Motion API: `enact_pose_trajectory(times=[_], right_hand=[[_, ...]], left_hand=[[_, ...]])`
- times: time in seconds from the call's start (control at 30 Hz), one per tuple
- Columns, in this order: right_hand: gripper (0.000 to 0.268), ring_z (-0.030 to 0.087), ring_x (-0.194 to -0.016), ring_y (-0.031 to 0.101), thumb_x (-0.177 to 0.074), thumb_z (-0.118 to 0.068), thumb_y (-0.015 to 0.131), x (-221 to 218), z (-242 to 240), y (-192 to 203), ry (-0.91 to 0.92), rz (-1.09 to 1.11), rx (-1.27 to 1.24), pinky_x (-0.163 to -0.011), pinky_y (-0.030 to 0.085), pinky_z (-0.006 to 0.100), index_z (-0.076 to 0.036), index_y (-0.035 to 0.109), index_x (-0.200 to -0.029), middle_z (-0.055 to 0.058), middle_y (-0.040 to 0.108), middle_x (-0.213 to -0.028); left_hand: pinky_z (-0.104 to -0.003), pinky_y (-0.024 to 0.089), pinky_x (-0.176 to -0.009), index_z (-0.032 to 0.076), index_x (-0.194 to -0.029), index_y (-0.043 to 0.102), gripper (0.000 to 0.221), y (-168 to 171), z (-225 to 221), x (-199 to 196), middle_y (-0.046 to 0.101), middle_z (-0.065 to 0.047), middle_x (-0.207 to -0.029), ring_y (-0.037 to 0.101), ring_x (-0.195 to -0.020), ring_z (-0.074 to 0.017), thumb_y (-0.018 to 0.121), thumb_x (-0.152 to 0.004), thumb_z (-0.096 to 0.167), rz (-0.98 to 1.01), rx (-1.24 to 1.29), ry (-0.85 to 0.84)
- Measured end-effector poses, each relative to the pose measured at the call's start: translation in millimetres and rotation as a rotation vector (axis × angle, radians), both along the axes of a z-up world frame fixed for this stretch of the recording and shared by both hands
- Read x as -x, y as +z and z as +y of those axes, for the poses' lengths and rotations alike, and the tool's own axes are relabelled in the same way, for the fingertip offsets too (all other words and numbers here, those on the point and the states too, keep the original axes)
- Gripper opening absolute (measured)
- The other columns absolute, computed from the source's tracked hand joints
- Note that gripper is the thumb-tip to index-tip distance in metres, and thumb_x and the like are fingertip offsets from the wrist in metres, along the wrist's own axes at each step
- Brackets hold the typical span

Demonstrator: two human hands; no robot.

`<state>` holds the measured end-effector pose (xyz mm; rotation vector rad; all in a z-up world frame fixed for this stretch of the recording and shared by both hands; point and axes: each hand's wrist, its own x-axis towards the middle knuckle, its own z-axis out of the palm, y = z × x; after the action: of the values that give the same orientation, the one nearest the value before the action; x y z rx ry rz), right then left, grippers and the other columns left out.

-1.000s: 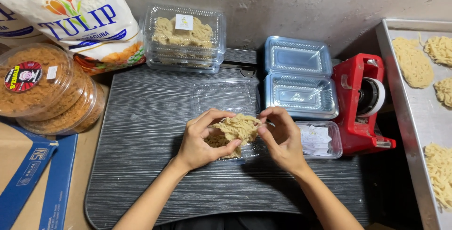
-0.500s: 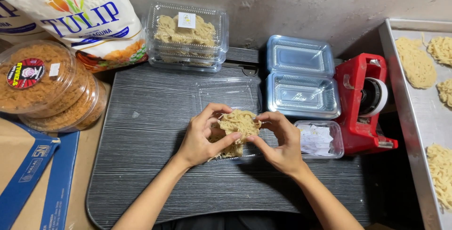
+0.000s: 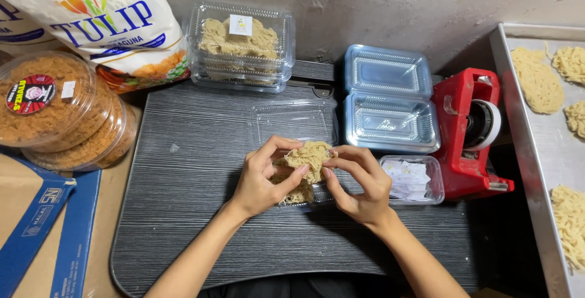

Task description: The person places portions of dry noodles into clear plastic containers, arranges them, and seals the containers using a red tape dispenser. The person repeats this process for multiple containers.

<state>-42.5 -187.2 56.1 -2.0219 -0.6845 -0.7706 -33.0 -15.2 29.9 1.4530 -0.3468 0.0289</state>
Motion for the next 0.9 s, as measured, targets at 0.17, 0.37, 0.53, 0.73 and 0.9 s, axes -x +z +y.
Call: enact_pose_trajectory(times=[0.17, 0.37, 0.53, 0.73, 0.9], right_hand=[[0.004, 0.026, -0.070, 0.067, -0.073, -0.002, 0.067, 1, -1, 0, 0.004, 0.029, -0.045, -0.064, 0.054, 0.034, -0.005, 0.067, -0.076, 0.012, 0.064, -0.085], [0.003, 0.026, -0.070, 0.066, -0.076, -0.004, 0.064, 2, 2, 1, -0.026, 0.014, 0.067, -0.064, 0.054, 0.035, -0.006, 0.065, -0.079, 0.011, 0.064, -0.086], [0.003, 0.028, -0.072, 0.065, -0.078, -0.004, 0.059, 1, -1, -5, -0.009, 0.041, 0.118, -0.064, 0.053, 0.035, -0.004, 0.061, -0.080, 0.012, 0.063, -0.086], [0.003, 0.028, -0.071, 0.064, -0.079, -0.004, 0.056, 2, -3, -5, 0.032, 0.092, 0.081, -0.064, 0.052, 0.035, -0.004, 0.059, -0.079, 0.012, 0.064, -0.085], [0.005, 0.029, -0.072, 0.065, -0.082, -0.005, 0.054, 2, -1, 1, 0.048, 0.136, 0.041, -0.064, 0.052, 0.035, -0.003, 0.058, -0.079, 0.013, 0.065, -0.085]], left_hand=[[-0.032, 0.058, -0.056, 0.004, -0.093, 0.059, 0.028, 5, -1, 0, 0.064, -0.013, -0.095, 0.065, -0.084, -0.0285, 0.073, -0.068, 0.005, -0.191, -0.027, 0.034], [-0.034, 0.059, -0.057, 0.008, -0.089, 0.064, 0.026, 9, -1, 0, 0.066, -0.010, -0.094, 0.065, -0.082, -0.0260, 0.075, -0.066, 0.005, -0.300, -0.083, 0.088], [-0.033, 0.058, -0.059, 0.009, -0.089, 0.064, 0.027, 12, -3, 0, 0.065, -0.008, -0.093, 0.065, -0.082, -0.0253, 0.076, -0.065, 0.008, -0.293, -0.093, 0.086], [-0.031, 0.058, -0.059, 0.009, -0.090, 0.062, 0.026, 9, -4, 1, 0.065, -0.006, -0.091, 0.066, -0.080, -0.0226, 0.075, -0.067, 0.009, -0.273, -0.092, 0.094], [-0.036, 0.058, -0.065, 0.013, -0.098, 0.063, 0.030, 9, -1, 0, 0.064, -0.006, -0.093, 0.065, -0.085, -0.0245, 0.072, -0.070, 0.009, -0.372, -0.192, 0.115]])
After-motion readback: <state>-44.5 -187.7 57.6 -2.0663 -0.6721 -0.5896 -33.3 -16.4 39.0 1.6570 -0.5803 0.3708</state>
